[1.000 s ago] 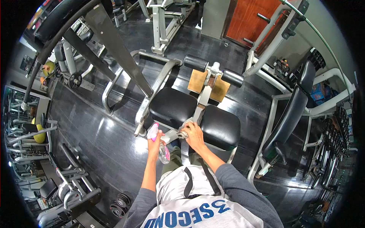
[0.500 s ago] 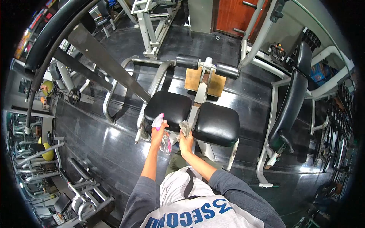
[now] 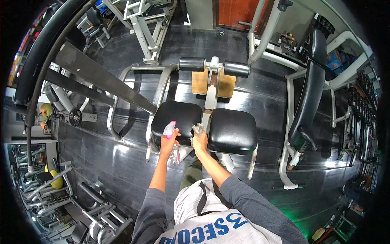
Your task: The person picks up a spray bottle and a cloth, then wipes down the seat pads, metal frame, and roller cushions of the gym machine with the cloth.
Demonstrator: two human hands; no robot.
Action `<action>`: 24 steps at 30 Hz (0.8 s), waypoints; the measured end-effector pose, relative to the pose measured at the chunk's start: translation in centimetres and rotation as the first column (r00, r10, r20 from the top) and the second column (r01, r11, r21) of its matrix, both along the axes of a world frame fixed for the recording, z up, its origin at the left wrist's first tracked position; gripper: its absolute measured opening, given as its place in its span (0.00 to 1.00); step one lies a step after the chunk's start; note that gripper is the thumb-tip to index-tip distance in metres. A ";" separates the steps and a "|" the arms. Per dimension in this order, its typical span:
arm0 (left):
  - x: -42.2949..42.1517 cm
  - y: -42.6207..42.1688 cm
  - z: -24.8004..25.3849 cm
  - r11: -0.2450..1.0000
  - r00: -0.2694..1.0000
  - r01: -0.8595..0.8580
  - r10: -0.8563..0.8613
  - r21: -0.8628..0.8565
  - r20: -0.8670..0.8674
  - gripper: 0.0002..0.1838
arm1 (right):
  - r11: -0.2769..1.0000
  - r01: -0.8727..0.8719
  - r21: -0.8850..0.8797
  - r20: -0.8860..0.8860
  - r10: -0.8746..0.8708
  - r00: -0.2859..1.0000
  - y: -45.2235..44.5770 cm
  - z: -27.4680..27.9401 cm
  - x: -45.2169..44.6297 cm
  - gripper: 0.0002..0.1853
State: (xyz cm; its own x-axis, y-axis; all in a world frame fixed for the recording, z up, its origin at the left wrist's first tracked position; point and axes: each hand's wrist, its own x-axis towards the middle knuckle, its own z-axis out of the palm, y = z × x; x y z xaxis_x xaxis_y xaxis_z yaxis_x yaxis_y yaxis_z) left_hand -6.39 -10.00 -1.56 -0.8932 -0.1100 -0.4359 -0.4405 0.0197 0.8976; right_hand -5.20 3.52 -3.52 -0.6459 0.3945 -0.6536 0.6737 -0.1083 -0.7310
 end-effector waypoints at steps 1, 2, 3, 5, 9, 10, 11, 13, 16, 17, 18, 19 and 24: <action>-0.1 -0.1 0.1 1.000 1.000 0.005 -0.005 0.003 0.002 0.26 | 1.000 0.005 0.003 0.002 -0.005 1.000 0.2 -0.3 -0.1 0.15; -0.1 -0.2 0.2 1.000 1.000 0.015 -0.016 0.015 0.027 0.26 | 0.990 -0.070 0.122 -0.024 0.074 0.997 0.3 -0.6 -0.3 0.15; -0.1 -0.5 0.1 0.999 0.998 0.024 -0.025 0.027 0.051 0.26 | 0.960 -0.142 0.240 -0.042 0.157 0.987 0.5 -0.7 -0.5 0.15; -0.2 -0.8 -0.2 0.999 0.996 0.044 -0.046 0.025 0.071 0.26 | 0.935 -0.239 0.262 0.004 0.246 0.969 1.2 -1.1 -1.1 0.15; -0.8 -1.3 0.2 0.991 0.981 0.137 -0.136 0.004 0.135 0.26 | 0.905 -0.295 0.308 0.045 0.296 0.954 1.9 -1.6 -3.1 0.16; -0.9 -1.2 0.3 0.990 0.986 0.139 -0.140 0.017 0.091 0.26 | 0.906 -0.279 0.318 0.047 0.278 0.959 2.1 -2.0 -3.8 0.17; -1.1 -1.4 0.4 0.989 0.985 0.147 -0.147 0.014 0.092 0.26 | 0.908 -0.262 0.327 0.048 0.261 0.964 2.2 -2.2 -4.4 0.18; -1.7 -1.8 0.8 0.981 0.975 0.187 -0.193 0.059 0.113 0.24 | 0.898 -0.227 0.376 0.025 0.236 0.972 2.2 -2.9 -5.5 0.19; -2.4 -2.0 1.5 0.974 0.967 0.218 -0.225 0.066 0.122 0.22 | 0.906 -0.277 0.321 0.076 0.267 0.961 2.7 -3.0 -5.8 0.23; -2.6 -2.0 1.7 0.970 0.961 0.227 -0.237 0.086 0.140 0.21 | 0.907 -0.272 0.323 0.078 0.260 0.962 2.8 -2.8 -5.5 0.23; -2.8 -2.2 1.4 0.968 0.959 0.234 -0.245 0.091 0.139 0.21 | 0.892 -0.349 0.287 0.082 0.340 0.937 2.8 -2.2 -5.1 0.27; -3.0 -2.4 1.2 0.965 0.954 0.239 -0.254 0.106 0.159 0.20 | 0.870 -0.424 0.251 0.083 0.418 0.905 2.9 -1.6 -4.8 0.30; -3.9 -2.7 1.7 0.943 0.934 0.302 -0.322 0.139 0.157 0.17 | 0.646 -0.668 0.370 0.189 0.651 0.735 2.3 1.9 -1.6 0.37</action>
State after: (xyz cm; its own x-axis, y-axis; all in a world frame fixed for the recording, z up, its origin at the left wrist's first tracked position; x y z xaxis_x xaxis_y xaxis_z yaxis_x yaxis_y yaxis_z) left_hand -10.30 -12.71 0.12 -0.7829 0.2199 -0.5820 -0.5785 0.0865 0.8110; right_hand -6.85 5.81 -1.59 -0.8157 0.0944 -0.5708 0.4805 0.6600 -0.5775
